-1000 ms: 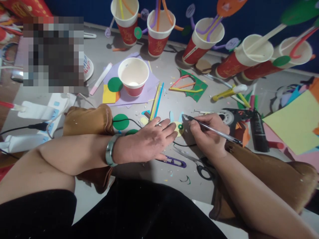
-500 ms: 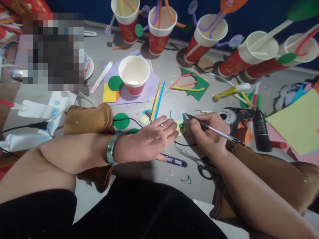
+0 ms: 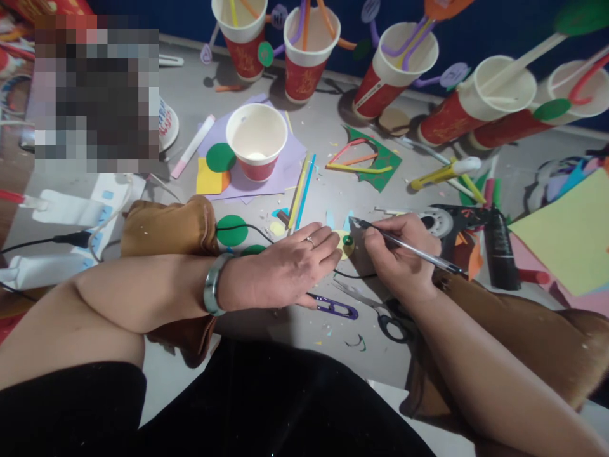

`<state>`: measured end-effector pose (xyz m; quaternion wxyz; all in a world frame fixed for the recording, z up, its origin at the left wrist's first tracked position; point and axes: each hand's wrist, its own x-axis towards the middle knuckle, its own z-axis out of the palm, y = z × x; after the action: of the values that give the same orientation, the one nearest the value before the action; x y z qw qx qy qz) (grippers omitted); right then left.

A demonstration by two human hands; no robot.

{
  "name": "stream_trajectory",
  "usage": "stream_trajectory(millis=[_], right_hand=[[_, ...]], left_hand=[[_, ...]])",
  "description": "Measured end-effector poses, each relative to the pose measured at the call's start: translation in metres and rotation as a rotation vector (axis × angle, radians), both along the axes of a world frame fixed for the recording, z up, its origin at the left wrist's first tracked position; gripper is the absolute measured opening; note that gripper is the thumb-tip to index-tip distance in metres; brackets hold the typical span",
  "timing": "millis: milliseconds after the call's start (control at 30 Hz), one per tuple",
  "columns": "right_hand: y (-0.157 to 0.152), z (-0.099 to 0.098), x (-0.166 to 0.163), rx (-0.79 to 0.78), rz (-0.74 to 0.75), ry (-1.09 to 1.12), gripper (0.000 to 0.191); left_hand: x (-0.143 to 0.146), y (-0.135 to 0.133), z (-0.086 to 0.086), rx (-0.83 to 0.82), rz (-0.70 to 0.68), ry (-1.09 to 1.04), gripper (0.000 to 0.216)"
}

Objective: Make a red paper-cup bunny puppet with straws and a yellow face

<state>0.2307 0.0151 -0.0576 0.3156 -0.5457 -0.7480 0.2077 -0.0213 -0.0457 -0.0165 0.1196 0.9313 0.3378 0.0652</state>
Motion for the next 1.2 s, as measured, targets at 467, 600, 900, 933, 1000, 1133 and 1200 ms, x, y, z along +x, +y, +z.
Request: stream_trajectory(millis=[467,600,900,933,1000,1133,1200], right_hand=[[-0.0017,-0.0004,0.0009,0.036,0.014,-0.017,0.013],[-0.0015,-0.0034,0.0011,0.057,0.019,-0.039,0.013],[0.0004,-0.0089,0.0006,0.114,0.018,-0.082,0.014],[0.0003,-0.0087,0.0003,0.117,0.019,-0.08,0.015],[0.0002,-0.0083,-0.0002,0.125,0.023,-0.074,0.015],[-0.0001,-0.0087,-0.0001,0.128,0.011,-0.085,0.015],[-0.0002,-0.0092,0.0001,0.127,0.006,-0.089,0.016]], left_hand=[[-0.0004,0.0008,0.0007,0.026,-0.015,0.023,0.093],[-0.0004,0.0004,-0.0011,0.02,-0.008,0.007,0.087],[-0.0006,0.0004,-0.0054,0.053,-0.012,-0.004,0.092],[-0.0006,0.0004,-0.0055,0.05,-0.009,-0.004,0.09],[-0.0005,0.0002,-0.0056,0.034,-0.005,-0.01,0.086],[-0.0001,0.0001,-0.0052,0.029,-0.006,-0.012,0.086],[0.0,0.0001,-0.0048,0.045,-0.009,-0.003,0.09]])
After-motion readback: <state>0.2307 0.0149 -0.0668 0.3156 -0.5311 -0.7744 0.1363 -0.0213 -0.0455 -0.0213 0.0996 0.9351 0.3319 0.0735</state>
